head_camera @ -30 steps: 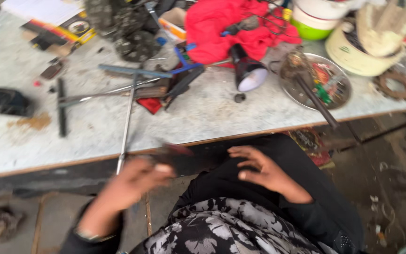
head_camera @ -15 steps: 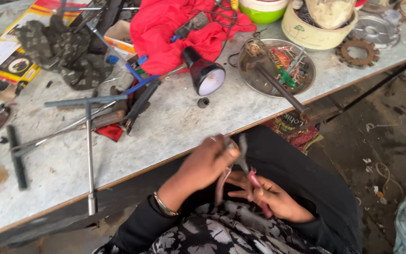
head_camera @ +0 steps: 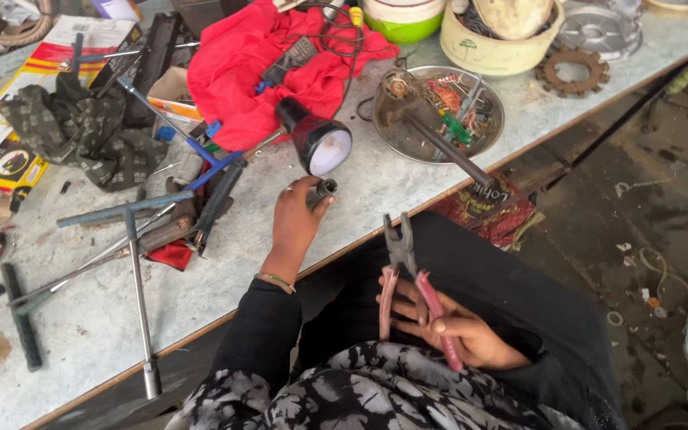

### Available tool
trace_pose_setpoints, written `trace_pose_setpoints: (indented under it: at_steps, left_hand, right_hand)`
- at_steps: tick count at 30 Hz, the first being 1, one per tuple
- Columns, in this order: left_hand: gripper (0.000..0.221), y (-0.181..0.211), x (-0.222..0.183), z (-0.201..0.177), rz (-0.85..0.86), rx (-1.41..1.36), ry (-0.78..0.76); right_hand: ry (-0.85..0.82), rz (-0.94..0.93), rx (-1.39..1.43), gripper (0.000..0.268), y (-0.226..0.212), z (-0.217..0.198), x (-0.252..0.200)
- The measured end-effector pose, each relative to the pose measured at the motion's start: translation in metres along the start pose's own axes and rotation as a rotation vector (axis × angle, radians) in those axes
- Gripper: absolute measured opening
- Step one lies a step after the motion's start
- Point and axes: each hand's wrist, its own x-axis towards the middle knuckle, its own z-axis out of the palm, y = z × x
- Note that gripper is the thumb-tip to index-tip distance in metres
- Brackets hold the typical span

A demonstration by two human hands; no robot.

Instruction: The person uses pliers to hold and manipulate small metal components, then uses a hammer and a metal rod to strike a part on a workbench, eventually handling a long flexible black hose.

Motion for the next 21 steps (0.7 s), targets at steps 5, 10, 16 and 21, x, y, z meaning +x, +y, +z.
trace_pose_setpoints:
  at_steps: [5, 10, 16, 21]
  left_hand:
    - [0.042, 0.040, -0.022, -0.010, -0.012, -0.628, -0.113]
    - [0.047, 0.072, -0.038, -0.016, -0.030, -0.884, -0.133]
    - [0.048, 0.084, -0.057, -0.012, -0.018, -1.090, -0.100]
    - [0.045, 0.091, -0.070, -0.006, -0.038, -1.137, -0.060]
  right_hand:
    - [-0.012, -0.105, 0.005, 0.043, -0.023, 0.014, -0.002]
    - [-0.103, -0.010, 0.080, 0.083, -0.029, 0.041, -0.010]
    - [-0.015, 0.093, 0.021, 0.085, -0.014, 0.042, -0.023]
    - [-0.041, 0.081, 0.292, 0.075, 0.005, 0.030, -0.034]
